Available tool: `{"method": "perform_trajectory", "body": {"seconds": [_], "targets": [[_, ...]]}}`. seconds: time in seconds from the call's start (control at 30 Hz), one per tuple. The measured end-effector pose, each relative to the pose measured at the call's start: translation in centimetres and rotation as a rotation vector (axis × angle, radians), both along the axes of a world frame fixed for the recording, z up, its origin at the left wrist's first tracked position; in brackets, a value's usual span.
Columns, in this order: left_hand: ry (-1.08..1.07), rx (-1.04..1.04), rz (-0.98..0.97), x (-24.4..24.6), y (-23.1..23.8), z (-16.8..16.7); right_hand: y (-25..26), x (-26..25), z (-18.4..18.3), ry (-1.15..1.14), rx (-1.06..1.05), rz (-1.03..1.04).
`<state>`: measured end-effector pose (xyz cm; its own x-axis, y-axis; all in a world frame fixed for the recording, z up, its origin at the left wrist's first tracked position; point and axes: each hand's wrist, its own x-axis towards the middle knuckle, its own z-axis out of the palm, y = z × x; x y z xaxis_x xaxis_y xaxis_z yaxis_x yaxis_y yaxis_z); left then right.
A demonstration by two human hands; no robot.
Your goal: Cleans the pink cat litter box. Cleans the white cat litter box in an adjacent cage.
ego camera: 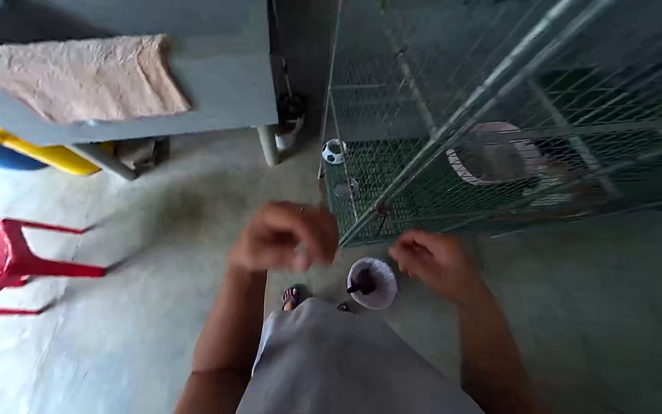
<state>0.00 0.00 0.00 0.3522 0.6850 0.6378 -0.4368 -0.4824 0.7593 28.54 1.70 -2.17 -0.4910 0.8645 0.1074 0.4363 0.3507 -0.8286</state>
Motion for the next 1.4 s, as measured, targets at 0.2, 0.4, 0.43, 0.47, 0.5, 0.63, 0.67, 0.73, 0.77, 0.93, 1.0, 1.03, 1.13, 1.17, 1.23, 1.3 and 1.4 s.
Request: {"method": "perform_trajectory", "body": {"seconds": [0.2, 0.4, 0.43, 0.47, 0.5, 0.63, 0.67, 0.73, 0.77, 0.93, 1.0, 1.03, 1.13, 1.17, 1.23, 1.3, 1.4], "targets": [[0.540, -0.895, 0.322, 6.5, 7.9, -13.1, 5.9, -1.1, -11.0, -0.205, -0.394, -0.462], [0.486, -0.983, 0.330, 11.2, 8.7, -17.3, 6.2, -3.4, -12.1, -0.141, -0.150, -0.583], [0.461, -0.966, 0.352, 11.5, 8.9, -17.2, 6.0, -3.5, -11.7, -0.117, -0.101, -0.598], [0.431, -0.944, 0.377, 11.7, 9.0, -17.1, 5.7, -3.6, -11.4, -0.080, -0.043, -0.623], [0.404, -0.918, 0.400, 11.8, 9.1, -17.1, 5.4, -3.6, -11.2, -0.035, 0.036, -0.660], [0.439, -0.774, 0.416, 11.9, 9.9, -17.4, 4.7, -2.7, -9.4, 0.091, 0.217, -0.820], [0.465, -0.736, 0.421, 11.9, 9.9, -17.4, 4.8, -2.4, -8.9, 0.091, 0.119, -0.827], [0.514, -0.681, 0.427, 11.7, 9.8, -17.4, 5.3, -1.9, -8.7, 0.102, -0.110, -0.814], [0.545, -0.660, 0.426, 11.5, 9.8, -17.1, 5.6, -1.7, -8.7, 0.113, -0.223, -0.797], [0.754, -0.618, 0.295, 10.4, 9.4, -15.4, 2.3, -1.7, -10.6, 0.058, -0.603, -0.614], [0.781, -0.609, 0.215, 10.6, 8.5, -15.3, -1.5, -2.3, -12.3, -0.015, -0.719, -0.490], [0.778, -0.607, 0.175, 10.9, 7.7, -15.4, -3.7, -2.8, -13.3, -0.040, -0.776, -0.433], [0.733, -0.633, 0.057, 12.3, 5.1, -15.7, -9.8, -4.7, -16.8, -0.093, -0.880, -0.309], [0.725, -0.639, 0.010, 12.9, 4.2, -15.9, -11.3, -5.3, -17.7, -0.097, -0.882, -0.299], [0.732, -0.586, -0.134, 13.8, 3.1, -16.3, -12.8, -6.6, -18.6, -0.090, -0.864, -0.318], [0.770, -0.439, -0.383, 14.3, 2.4, -16.8, -12.7, -7.7, -18.5, -0.053, -0.863, -0.402], [0.747, -0.158, -0.732, 14.8, 0.3, -17.2, -11.9, -8.8, -21.3, 0.183, -0.669, -0.728]]}}
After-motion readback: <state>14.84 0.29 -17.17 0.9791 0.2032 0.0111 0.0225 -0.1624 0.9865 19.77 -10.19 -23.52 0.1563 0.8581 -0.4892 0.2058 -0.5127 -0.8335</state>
